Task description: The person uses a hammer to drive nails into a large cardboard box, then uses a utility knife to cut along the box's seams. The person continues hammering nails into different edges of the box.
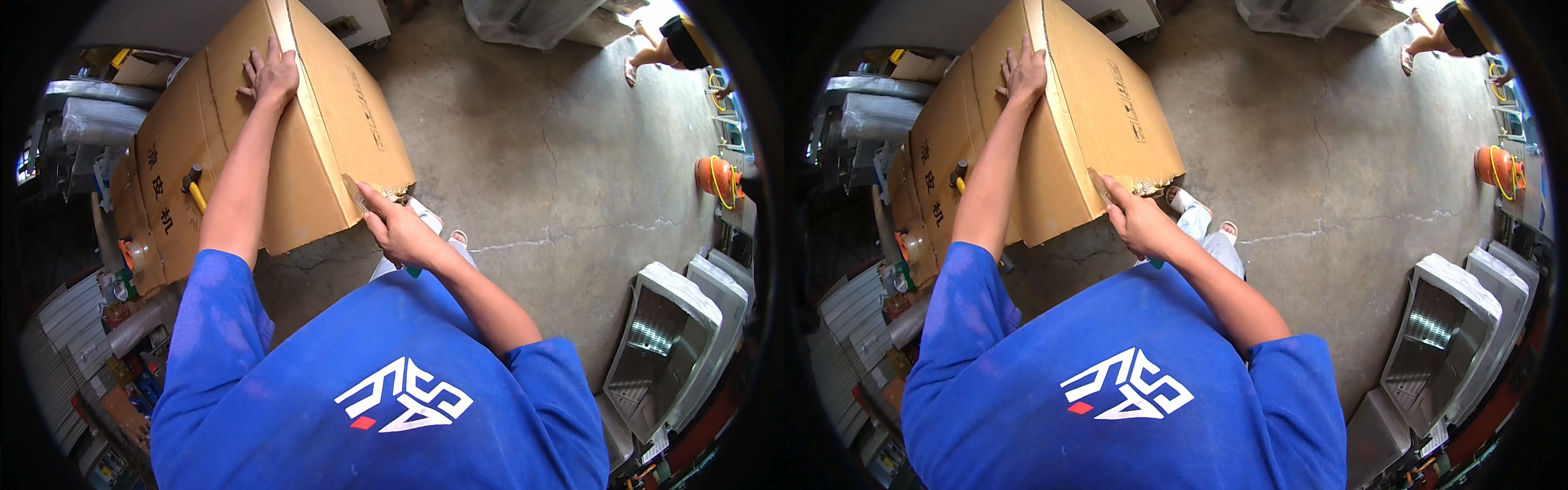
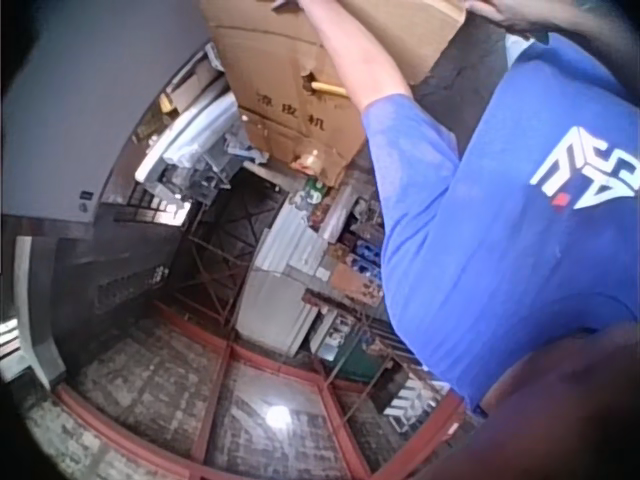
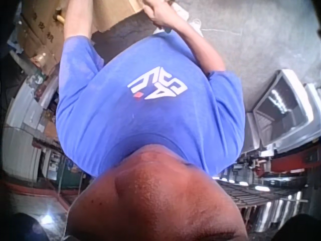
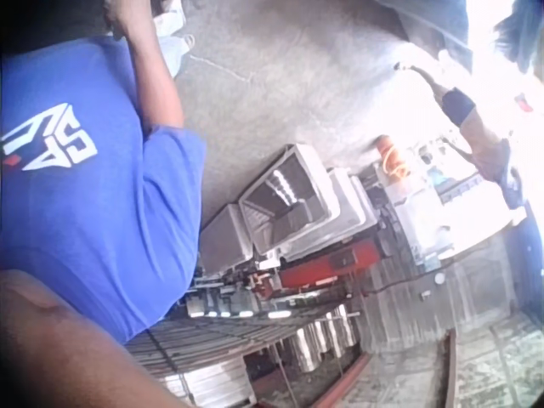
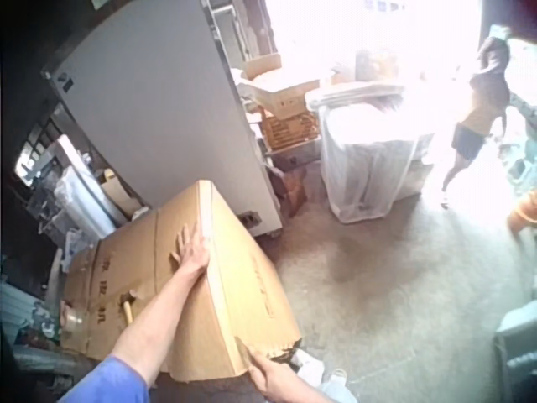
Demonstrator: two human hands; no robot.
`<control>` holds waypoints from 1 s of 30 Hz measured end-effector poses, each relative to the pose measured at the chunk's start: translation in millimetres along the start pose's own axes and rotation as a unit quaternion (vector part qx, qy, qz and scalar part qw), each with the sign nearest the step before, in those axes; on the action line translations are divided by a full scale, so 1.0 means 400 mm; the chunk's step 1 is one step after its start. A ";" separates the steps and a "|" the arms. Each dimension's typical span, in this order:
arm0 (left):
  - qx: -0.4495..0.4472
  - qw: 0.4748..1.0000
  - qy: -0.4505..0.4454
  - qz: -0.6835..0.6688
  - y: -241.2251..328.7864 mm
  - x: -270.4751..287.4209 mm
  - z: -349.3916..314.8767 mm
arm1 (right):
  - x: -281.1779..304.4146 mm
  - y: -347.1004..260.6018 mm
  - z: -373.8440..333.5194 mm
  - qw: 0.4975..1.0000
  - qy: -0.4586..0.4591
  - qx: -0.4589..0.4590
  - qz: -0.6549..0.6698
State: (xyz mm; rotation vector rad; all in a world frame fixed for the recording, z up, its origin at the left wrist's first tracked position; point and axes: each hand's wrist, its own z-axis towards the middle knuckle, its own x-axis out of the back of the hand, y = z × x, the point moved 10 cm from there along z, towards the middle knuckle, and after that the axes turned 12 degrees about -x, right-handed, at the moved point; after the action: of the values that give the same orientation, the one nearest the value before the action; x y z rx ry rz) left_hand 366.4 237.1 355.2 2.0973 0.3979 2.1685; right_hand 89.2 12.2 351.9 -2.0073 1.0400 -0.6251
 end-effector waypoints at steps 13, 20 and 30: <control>-0.004 1.000 -0.010 0.007 -0.011 -0.012 0.007 | -0.089 0.123 -0.149 1.000 -0.017 0.004 0.015; -0.061 0.998 0.028 0.007 -0.018 0.034 -0.085 | -0.028 0.202 -0.200 0.991 0.027 -0.071 0.109; -0.158 0.984 -0.027 0.080 0.041 0.010 -0.395 | -0.020 0.088 0.167 0.960 0.205 0.167 0.097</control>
State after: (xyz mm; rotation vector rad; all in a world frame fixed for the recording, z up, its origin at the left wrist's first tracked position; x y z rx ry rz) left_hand 211.3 203.8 360.2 2.0612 -0.1192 2.0823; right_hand 115.9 33.5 284.2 -1.4936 1.2585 -1.0608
